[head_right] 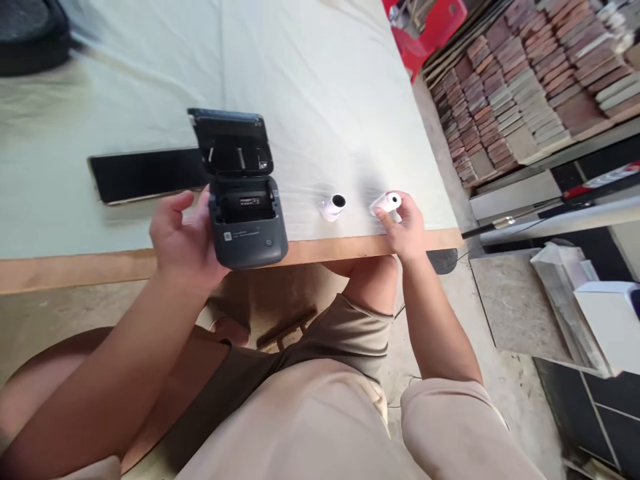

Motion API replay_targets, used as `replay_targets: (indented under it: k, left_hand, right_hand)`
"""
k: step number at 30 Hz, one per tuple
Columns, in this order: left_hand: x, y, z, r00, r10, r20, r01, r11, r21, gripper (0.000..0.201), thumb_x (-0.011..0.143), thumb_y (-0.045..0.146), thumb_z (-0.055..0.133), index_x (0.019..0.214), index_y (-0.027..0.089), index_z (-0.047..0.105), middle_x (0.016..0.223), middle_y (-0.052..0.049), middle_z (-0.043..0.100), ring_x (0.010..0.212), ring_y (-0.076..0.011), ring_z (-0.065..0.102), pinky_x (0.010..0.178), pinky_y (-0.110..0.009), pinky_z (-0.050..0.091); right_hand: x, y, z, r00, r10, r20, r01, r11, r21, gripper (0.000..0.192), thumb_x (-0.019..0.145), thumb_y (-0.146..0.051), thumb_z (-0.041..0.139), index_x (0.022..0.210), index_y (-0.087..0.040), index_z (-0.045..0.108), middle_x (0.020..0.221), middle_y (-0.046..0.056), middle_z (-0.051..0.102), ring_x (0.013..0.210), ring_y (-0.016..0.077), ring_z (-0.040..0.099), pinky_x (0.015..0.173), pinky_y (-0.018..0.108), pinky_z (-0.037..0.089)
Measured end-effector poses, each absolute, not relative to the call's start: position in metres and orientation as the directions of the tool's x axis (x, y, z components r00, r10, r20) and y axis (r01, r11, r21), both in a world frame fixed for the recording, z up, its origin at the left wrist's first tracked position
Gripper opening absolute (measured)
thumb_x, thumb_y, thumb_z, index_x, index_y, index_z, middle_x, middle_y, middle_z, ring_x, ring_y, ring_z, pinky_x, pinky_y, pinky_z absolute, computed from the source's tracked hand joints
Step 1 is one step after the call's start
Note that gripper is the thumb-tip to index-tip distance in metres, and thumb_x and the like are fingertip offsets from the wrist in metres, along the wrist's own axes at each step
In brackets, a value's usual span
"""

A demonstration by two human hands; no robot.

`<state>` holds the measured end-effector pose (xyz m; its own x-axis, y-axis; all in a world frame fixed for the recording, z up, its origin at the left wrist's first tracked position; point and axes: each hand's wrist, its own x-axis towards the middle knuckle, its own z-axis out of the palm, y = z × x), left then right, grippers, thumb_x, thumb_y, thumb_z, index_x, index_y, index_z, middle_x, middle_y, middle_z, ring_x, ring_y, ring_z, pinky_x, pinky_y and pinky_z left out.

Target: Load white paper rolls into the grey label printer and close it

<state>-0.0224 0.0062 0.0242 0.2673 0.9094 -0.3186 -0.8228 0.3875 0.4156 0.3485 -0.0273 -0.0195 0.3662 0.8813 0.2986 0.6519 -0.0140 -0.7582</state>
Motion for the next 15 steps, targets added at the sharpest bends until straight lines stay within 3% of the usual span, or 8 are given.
replay_targets:
  k: [5, 8, 10, 12, 15]
  left_hand:
    - [-0.022, 0.007, 0.026, 0.255, 0.9, -0.354, -0.843, 0.387, 0.374, 0.019, 0.091, 0.037, 0.072, 0.107, 0.029, 0.066, 0.081, 0.0, 0.077, 0.118, -0.0397, 0.088, 0.105, -0.056, 0.074]
    - [-0.02, 0.005, 0.028, 0.233, 0.906, -0.354, -0.854, 0.365, 0.371, 0.019, 0.092, 0.038, 0.067, 0.106, 0.026, 0.066, 0.078, -0.001, 0.079, 0.111, -0.0383, 0.09, 0.108, -0.058, 0.073]
    - [-0.02, 0.004, 0.031, 0.237, 0.9, -0.365, -0.847, 0.375, 0.376, 0.018, 0.095, 0.038, 0.061, 0.107, 0.026, 0.067, 0.077, 0.0, 0.081, 0.108, -0.0361, 0.09, 0.11, -0.058, 0.072]
    - [-0.02, 0.004, 0.034, 0.267, 0.889, -0.371, -0.831, 0.408, 0.38, 0.017, 0.099, 0.039, 0.058, 0.108, 0.028, 0.067, 0.079, 0.002, 0.083, 0.11, -0.0351, 0.089, 0.112, -0.058, 0.071]
    - [-0.021, 0.003, 0.037, 0.297, 0.875, -0.383, -0.822, 0.438, 0.363, 0.015, 0.102, 0.039, 0.057, 0.108, 0.03, 0.066, 0.08, 0.003, 0.084, 0.117, -0.0359, 0.089, 0.113, -0.057, 0.07]
  right_hand:
    - [0.35, -0.027, -0.022, 0.353, 0.875, 0.33, 0.765, -0.068, -0.64, 0.062, 0.084, -0.068, 0.081, 0.128, -0.024, 0.072, 0.13, 0.017, 0.081, 0.13, 0.0413, 0.076, 0.126, 0.071, 0.057]
    - [0.331, -0.042, -0.01, 0.352, 0.811, 0.467, 0.833, -0.045, -0.551, 0.067, 0.092, -0.063, 0.075, 0.145, -0.023, 0.065, 0.152, 0.021, 0.072, 0.144, 0.0413, 0.068, 0.133, 0.069, 0.051]
    - [0.305, -0.049, -0.003, 0.286, 0.793, 0.538, 0.883, 0.0, -0.469, 0.057, 0.104, -0.061, 0.066, 0.148, -0.025, 0.062, 0.145, 0.018, 0.071, 0.123, 0.0337, 0.072, 0.117, 0.061, 0.062]
    - [0.273, -0.047, -0.003, 0.195, 0.843, 0.501, 0.887, 0.067, -0.457, 0.056, 0.106, -0.06, 0.065, 0.151, -0.025, 0.061, 0.137, 0.016, 0.07, 0.1, 0.0279, 0.071, 0.101, 0.055, 0.067]
    - [0.234, -0.029, -0.013, 0.171, 0.915, 0.365, 0.87, 0.034, -0.493, 0.062, 0.1, -0.055, 0.072, 0.153, -0.025, 0.065, 0.136, 0.017, 0.067, 0.109, 0.0324, 0.07, 0.099, 0.056, 0.067]
